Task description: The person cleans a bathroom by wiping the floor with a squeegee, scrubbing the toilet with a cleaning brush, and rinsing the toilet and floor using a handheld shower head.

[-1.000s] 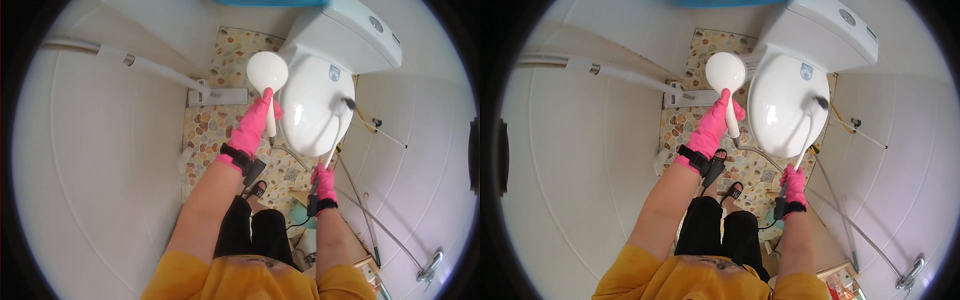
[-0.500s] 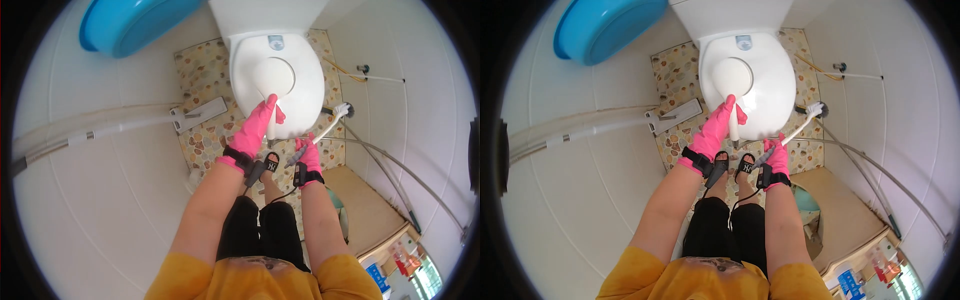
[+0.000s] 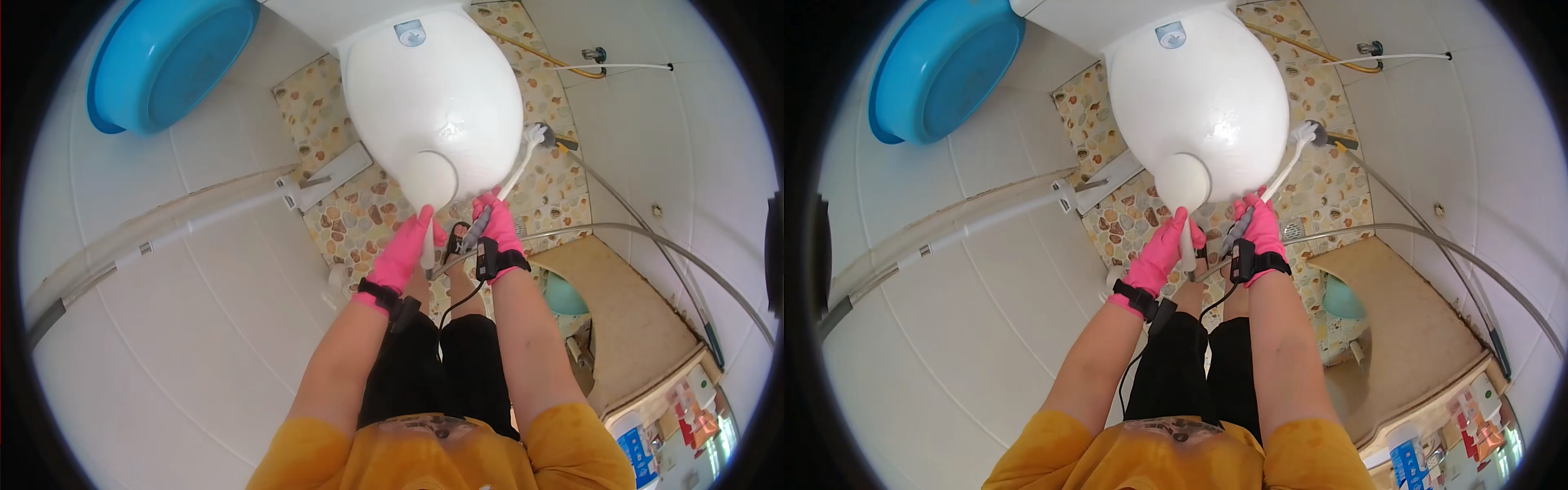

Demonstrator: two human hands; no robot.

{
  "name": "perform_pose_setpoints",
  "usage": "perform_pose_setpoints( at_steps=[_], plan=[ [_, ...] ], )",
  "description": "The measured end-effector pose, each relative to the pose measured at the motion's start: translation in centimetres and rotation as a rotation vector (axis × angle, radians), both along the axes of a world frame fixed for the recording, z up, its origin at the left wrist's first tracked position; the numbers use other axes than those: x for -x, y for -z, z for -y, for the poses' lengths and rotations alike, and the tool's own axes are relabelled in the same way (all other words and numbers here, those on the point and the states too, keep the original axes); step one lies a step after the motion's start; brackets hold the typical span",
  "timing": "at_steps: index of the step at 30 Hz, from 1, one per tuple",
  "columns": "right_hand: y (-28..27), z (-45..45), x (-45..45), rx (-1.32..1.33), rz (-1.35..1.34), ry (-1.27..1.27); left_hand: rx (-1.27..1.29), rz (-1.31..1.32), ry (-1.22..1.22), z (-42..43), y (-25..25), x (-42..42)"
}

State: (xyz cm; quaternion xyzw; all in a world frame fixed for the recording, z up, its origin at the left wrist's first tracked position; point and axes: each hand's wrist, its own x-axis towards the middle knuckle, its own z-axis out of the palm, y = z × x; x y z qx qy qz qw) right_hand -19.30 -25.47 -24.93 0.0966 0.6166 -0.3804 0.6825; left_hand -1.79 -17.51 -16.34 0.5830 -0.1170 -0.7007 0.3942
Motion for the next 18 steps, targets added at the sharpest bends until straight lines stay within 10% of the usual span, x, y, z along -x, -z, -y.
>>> perform_pose_setpoints(
  at_steps=[11, 18],
  plan=[
    [4.2, 0.6, 0.0, -0.017, -0.043, -0.02, 0.092, 0.191, -0.572, -5.2, -0.2, -5.2],
    [3.8, 0.4, -0.1, -0.011, -0.077, -0.08, 0.154, 0.148, -0.523, -4.7, -2.8, -6.6]
  ],
)
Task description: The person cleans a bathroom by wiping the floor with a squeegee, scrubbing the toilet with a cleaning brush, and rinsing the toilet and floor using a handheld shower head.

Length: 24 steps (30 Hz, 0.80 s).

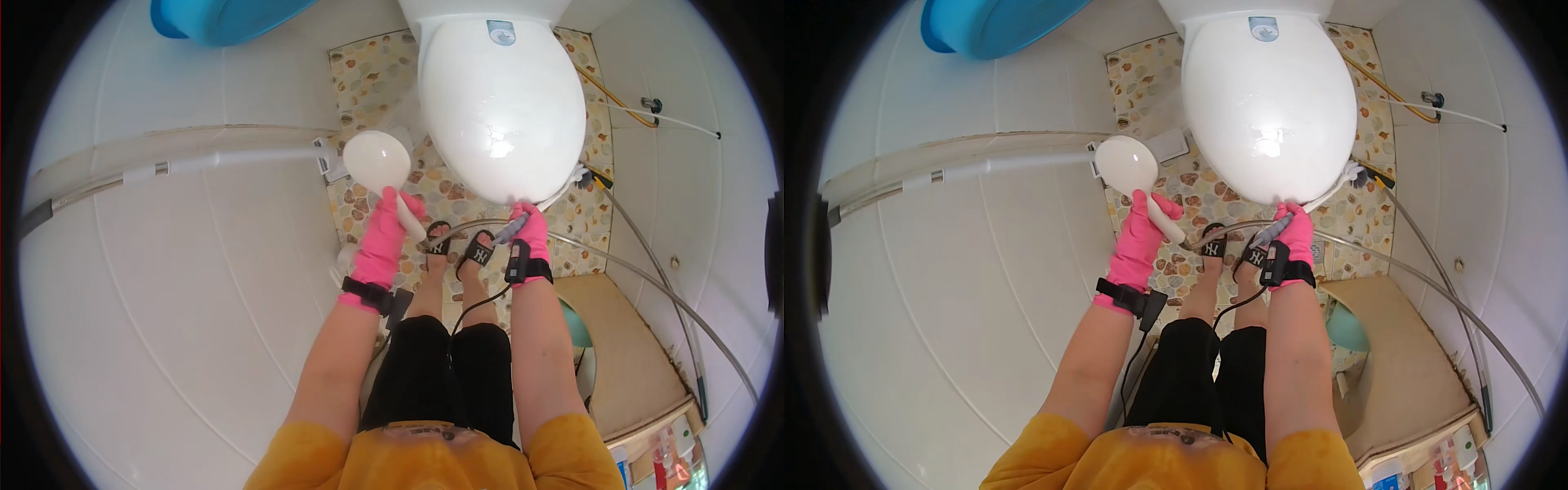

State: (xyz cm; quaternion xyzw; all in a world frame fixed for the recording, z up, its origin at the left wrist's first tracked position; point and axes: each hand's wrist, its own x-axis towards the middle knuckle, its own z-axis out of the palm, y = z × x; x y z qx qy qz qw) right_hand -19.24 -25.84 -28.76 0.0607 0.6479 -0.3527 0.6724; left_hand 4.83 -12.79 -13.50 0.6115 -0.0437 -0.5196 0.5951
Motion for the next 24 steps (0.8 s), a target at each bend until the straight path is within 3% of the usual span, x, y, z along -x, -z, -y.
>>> perform_pose_setpoints(
  at_steps=[3, 6, 11, 14, 17, 19, 21, 23, 24],
  plan=[
    [2.0, 0.0, 0.8, -0.035, 0.117, 0.021, 0.028, 0.014, 0.048, -1.7, 1.2, 0.8],
    [-1.2, -0.1, -0.2, 0.018, 0.049, 0.0, -0.107, -0.026, 0.077, -3.2, 1.8, 2.1],
    [-13.0, -0.5, -0.5, 0.185, -0.083, -0.034, -0.085, -0.011, 0.174, -5.1, -1.3, 4.3],
    [-19.5, 2.0, -0.8, 0.291, 0.286, -0.082, -0.048, -0.002, 0.201, -4.8, -4.9, 5.1],
    [-25.5, 7.0, -5.0, 0.523, 0.17, -0.259, 0.056, 0.014, 0.201, -2.3, -9.7, 4.7],
    [-30.6, 12.0, -9.8, 0.5, 0.467, -0.131, 0.078, 0.036, 0.177, -0.3, -13.0, 3.7],
    [-31.7, 18.0, -13.1, 0.667, 0.644, -0.165, 0.166, 0.057, 0.171, 1.8, -13.6, 3.3],
    [-38.5, 20.8, -16.2, 0.772, 0.354, -0.35, 0.163, 0.142, 0.124, 4.3, -15.3, 2.6],
    [-39.4, 22.7, -16.7, 0.825, 0.414, -0.52, 0.247, 0.103, 0.06, 5.7, -15.7, 2.3]
  ],
)
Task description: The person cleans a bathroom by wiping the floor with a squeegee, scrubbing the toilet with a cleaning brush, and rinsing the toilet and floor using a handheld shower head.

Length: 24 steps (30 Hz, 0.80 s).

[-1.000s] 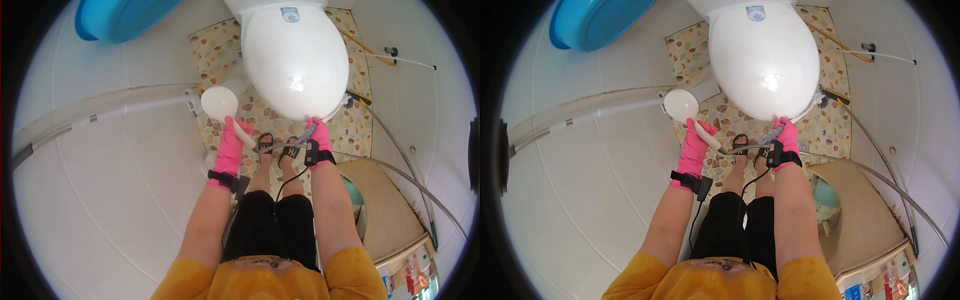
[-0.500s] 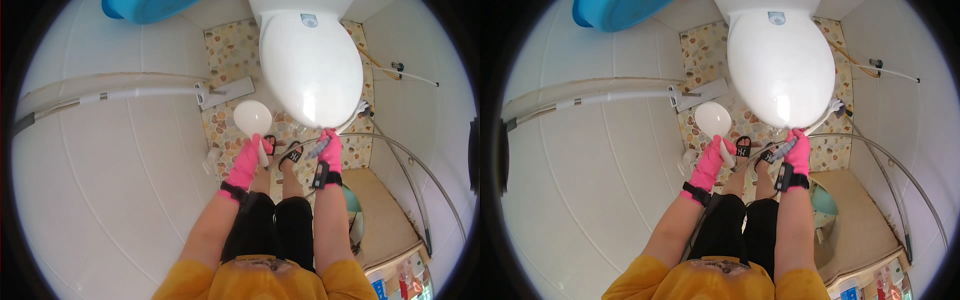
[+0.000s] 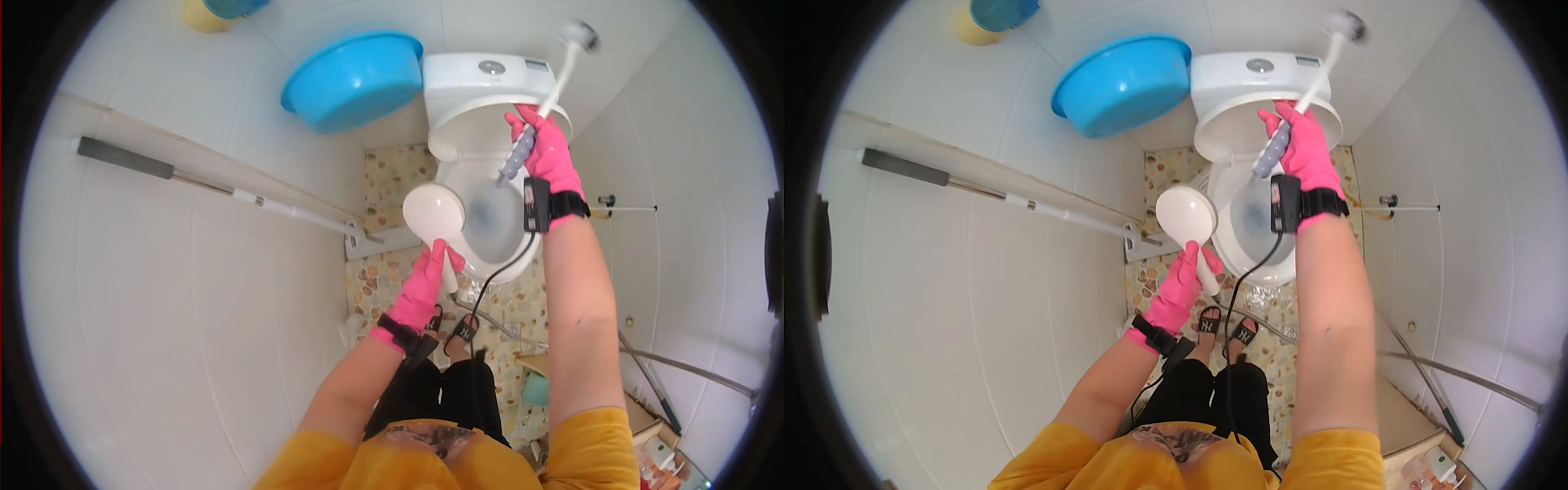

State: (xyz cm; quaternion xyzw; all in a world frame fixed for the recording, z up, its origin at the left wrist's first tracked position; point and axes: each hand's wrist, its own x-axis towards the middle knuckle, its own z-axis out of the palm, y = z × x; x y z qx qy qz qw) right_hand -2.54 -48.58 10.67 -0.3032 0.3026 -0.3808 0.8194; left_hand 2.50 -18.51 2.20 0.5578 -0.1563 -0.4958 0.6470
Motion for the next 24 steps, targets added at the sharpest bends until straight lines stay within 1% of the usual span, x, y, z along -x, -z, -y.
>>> perform_pose_setpoints(
  at_steps=[1, 3, 4, 5, 7, 9, 11, 13, 15, 17, 19, 20, 22, 23, 24],
  plan=[
    [-0.1, 0.8, -0.4, 0.01, 0.017, -0.002, 0.01, 0.017, -0.002, 1.1, -0.3, -0.3],
    [-1.0, 1.5, -1.0, 0.249, -0.131, 0.025, 0.084, 0.008, -0.056, 4.0, -2.3, -1.3],
    [-1.0, 2.1, -0.9, 0.259, -0.159, -0.05, 0.038, -0.014, -0.047, 5.4, -2.2, -2.2],
    [-1.4, 2.3, -0.8, 0.268, -0.15, -0.046, 0.046, -0.004, -0.045, 6.7, -2.9, -2.9],
    [-1.3, 1.1, -0.3, 0.208, -0.186, -0.016, -0.011, -0.048, -0.119, 8.7, -4.0, -4.8],
    [-1.5, -1.1, 2.9, 0.211, -0.176, -0.006, 0.013, -0.051, -0.125, 10.4, -4.1, -5.7],
    [-1.5, -4.4, 6.7, 0.279, -0.312, 0.093, 0.01, -0.03, -0.126, 11.6, -5.1, -6.7],
    [-1.3, -9.1, 11.3, 0.162, -0.259, 0.133, 0.017, 0.031, -0.08, 12.2, -5.8, -7.8],
    [-0.4, -14.1, 15.4, -0.063, -0.294, 0.17, 0.061, 0.044, -0.086, 12.9, -7.1, -7.9],
    [4.7, -18.7, 20.8, -0.125, -0.375, 0.062, 0.021, 0.047, -0.052, 13.5, -8.2, -7.7],
    [8.4, -22.1, 25.6, -0.294, -0.463, 0.064, 0.082, 0.016, -0.005, 14.4, -8.1, -7.7],
    [9.8, -23.9, 27.4, -0.295, -0.451, 0.075, 0.084, 0.026, 0.009, 14.7, -8.6, -7.3],
    [11.4, -26.1, 29.2, -0.243, -0.521, -0.003, 0.09, 0.126, 0.057, 15.3, -9.7, -6.3],
    [10.8, -26.2, 29.2, -0.247, -0.515, 0.007, 0.089, 0.13, 0.068, 15.6, -9.8, -6.2],
    [8.7, -25.8, 28.9, -0.246, -0.518, 0.042, 0.11, 0.148, 0.046, 15.9, -9.6, -6.1]
  ],
)
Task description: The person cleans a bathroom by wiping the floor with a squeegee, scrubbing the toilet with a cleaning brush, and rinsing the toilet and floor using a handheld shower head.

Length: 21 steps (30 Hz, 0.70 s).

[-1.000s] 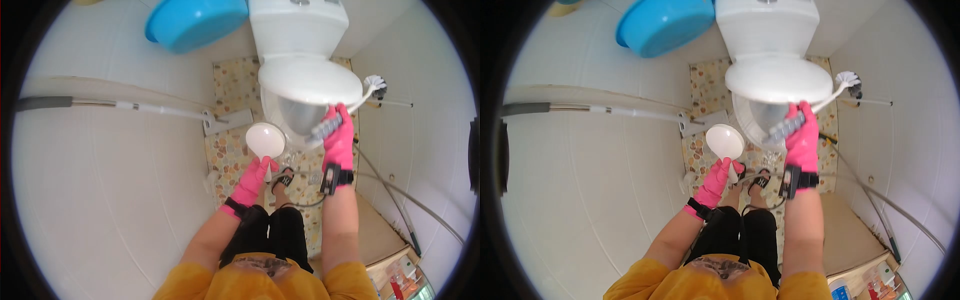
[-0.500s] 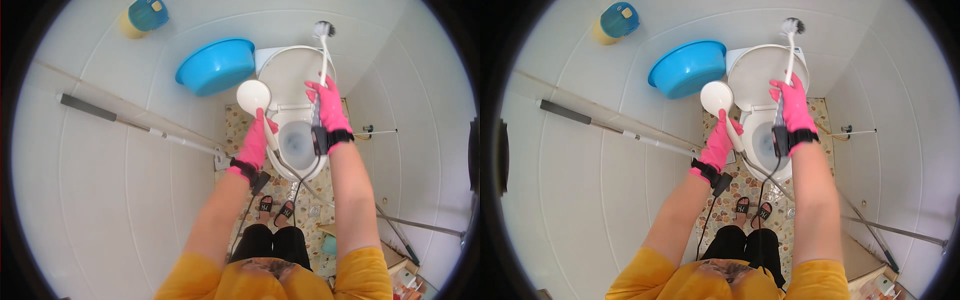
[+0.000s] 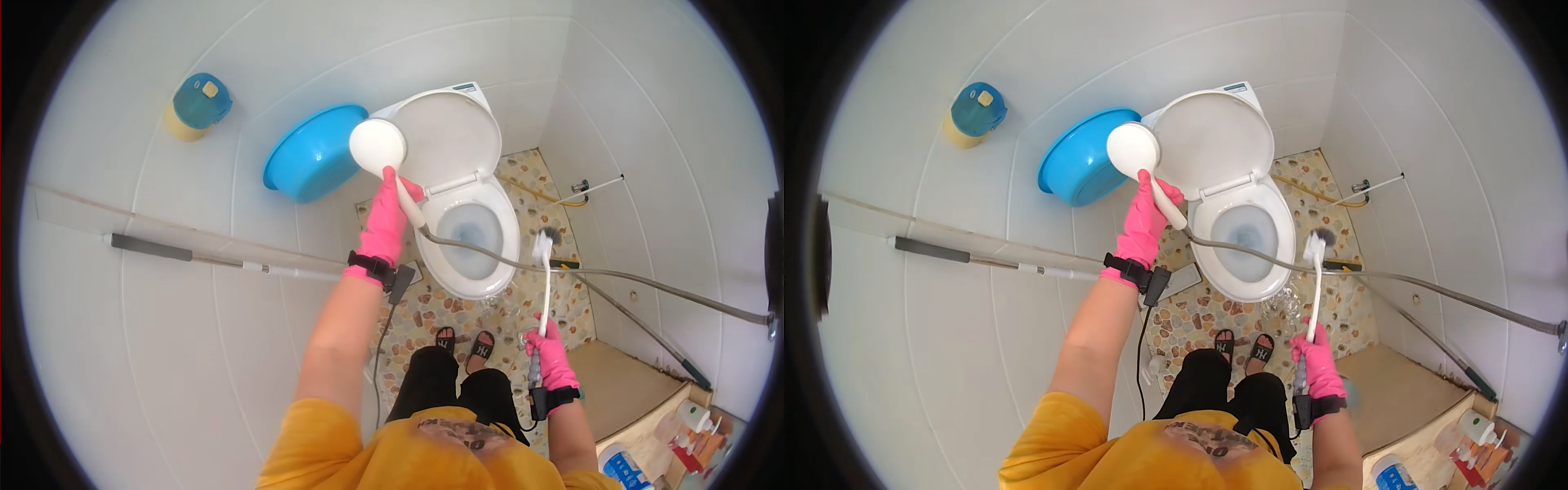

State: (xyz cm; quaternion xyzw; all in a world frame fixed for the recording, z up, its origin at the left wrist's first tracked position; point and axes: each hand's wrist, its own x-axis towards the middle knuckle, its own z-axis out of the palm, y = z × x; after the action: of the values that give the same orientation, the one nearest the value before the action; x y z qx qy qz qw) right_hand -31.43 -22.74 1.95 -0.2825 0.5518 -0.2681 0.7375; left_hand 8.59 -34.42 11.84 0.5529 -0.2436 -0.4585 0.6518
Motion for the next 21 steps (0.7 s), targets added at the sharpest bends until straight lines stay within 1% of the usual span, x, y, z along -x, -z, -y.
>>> perform_pose_setpoints(
  at_steps=[2, 3, 4, 5, 6, 7, 9, 10, 11, 13, 15, 16, 17, 18, 19, 20, 21],
  plan=[
    [-3.1, 1.0, -0.6, 0.037, 0.001, 0.042, 0.013, 0.016, -0.015, 0.1, 0.0, 0.4],
    [-4.2, 1.1, -1.3, 0.03, 0.001, 0.05, 0.019, 0.009, -0.062, 0.0, -0.2, 0.4],
    [-5.4, 1.2, -2.1, 0.025, 0.001, 0.086, 0.029, 0.002, -0.11, 0.1, -0.5, 0.3],
    [-5.9, 1.3, -2.7, 0.018, 0.001, 0.122, 0.027, 0.001, -0.103, -0.2, -0.5, 0.1],
    [-4.7, 0.8, -2.6, 0.015, -0.001, 0.129, 0.004, 0.031, -0.103, -1.0, -0.3, -0.1],
    [-2.3, -0.2, -2.2, 0.015, -0.007, 0.104, -0.018, 0.059, -0.103, -1.7, -0.1, -0.4],
    [-0.1, -1.5, -2.5, 0.012, -0.015, 0.079, -0.027, 0.056, -0.096, -3.0, 2.3, -1.9],
    [0.6, -2.2, -2.8, -0.006, -0.072, 0.062, -0.056, 0.025, -0.118, -3.7, 3.6, -2.7],
    [0.4, -2.4, -3.4, -0.027, -0.129, 0.044, -0.087, -0.006, -0.141, -4.3, 4.5, -3.3],
    [0.1, -2.5, -4.8, -0.026, -0.148, 0.034, -0.127, -0.05, -0.157, -4.9, 6.3, -4.7],
    [-0.4, -1.9, -6.8, -0.021, -0.167, 0.031, -0.103, -0.218, -0.215, -4.9, 7.4, -5.7],
    [-0.6, -1.4, -7.8, 0.055, -0.175, 0.056, -0.109, -0.227, -0.209, -4.8, 7.9, -6.3],
    [-0.8, -0.8, -8.8, 0.131, -0.184, 0.08, -0.125, -0.187, -0.167, -4.4, 7.2, -6.6],
    [-1.4, -0.2, -9.8, 0.125, -0.196, 0.086, -0.141, -0.146, -0.124, -3.9, 6.6, -6.7],
    [-2.1, 0.4, -10.9, 0.223, -0.173, 0.077, -0.149, -0.155, -0.118, -3.2, 6.4, -7.0],
    [-2.8, 0.5, -11.8, 0.322, -0.148, 0.068, -0.118, -0.101, -0.029, -2.1, 6.2, -7.4],
    [-3.5, 0.4, -12.5, 0.318, -0.156, 0.07, -0.082, -0.047, 0.059, -1.0, 6.1, -7.8]
  ],
)
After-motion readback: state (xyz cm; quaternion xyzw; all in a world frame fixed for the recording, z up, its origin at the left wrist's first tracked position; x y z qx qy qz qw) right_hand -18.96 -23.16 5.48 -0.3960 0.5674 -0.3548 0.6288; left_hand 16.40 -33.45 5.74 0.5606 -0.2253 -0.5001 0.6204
